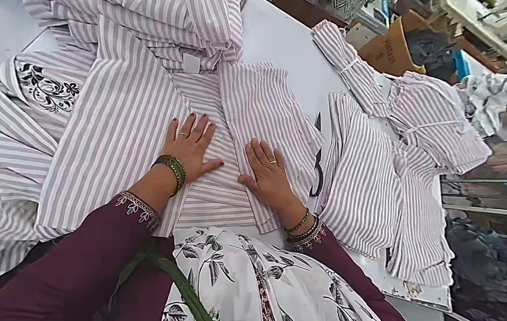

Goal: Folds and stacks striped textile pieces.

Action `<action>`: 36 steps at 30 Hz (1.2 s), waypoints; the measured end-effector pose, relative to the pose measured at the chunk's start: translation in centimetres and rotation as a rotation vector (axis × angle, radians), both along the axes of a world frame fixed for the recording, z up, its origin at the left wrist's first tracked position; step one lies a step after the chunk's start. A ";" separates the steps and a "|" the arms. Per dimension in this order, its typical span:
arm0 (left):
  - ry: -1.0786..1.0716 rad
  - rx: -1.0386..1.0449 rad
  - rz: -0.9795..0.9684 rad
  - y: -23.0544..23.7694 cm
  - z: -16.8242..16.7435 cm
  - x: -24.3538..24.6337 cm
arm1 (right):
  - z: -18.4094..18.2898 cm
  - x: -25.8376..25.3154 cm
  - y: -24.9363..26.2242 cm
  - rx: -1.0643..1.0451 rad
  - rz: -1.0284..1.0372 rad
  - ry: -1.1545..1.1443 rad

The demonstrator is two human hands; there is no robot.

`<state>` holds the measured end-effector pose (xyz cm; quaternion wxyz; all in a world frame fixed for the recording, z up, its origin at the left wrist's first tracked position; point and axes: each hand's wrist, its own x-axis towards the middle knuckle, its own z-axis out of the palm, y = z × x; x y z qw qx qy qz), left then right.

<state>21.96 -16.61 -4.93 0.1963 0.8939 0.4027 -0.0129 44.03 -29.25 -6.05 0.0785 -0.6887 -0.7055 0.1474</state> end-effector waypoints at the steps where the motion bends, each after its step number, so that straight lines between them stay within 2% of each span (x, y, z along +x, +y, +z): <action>1: 0.022 -0.011 -0.019 0.3 0.2 0.8 | -0.1 0.0 0.0 0.010 0.000 -0.004; 7: 0.099 -0.096 -0.010 0.9 0.9 4.8 | -0.1 0.0 0.1 0.022 -0.012 0.004; 16: 0.043 -0.043 -0.016 1.1 0.2 5.4 | -0.1 0.2 -0.1 0.038 -0.002 0.022; 19: 0.047 -0.032 -0.001 1.2 0.1 5.7 | 2.1 1.5 0.4 -0.084 -0.002 0.191; 21: 0.053 -0.048 -0.003 1.3 0.3 5.6 | 3.3 3.6 1.0 0.056 -0.089 0.303; 24: 0.052 -0.035 0.002 1.2 0.2 5.6 | 5.1 7.6 2.6 0.204 -0.333 0.112; 26: 0.027 -0.021 0.008 1.0 0.0 5.6 | 5.3 9.8 3.7 0.124 -0.457 -0.007; 31: 0.052 -0.034 -0.001 1.1 0.2 5.6 | 3.9 10.0 5.3 0.043 -0.550 -0.128; 36: 0.042 -0.042 -0.003 1.1 0.3 5.6 | 5.1 10.4 6.3 -0.062 -0.566 -0.129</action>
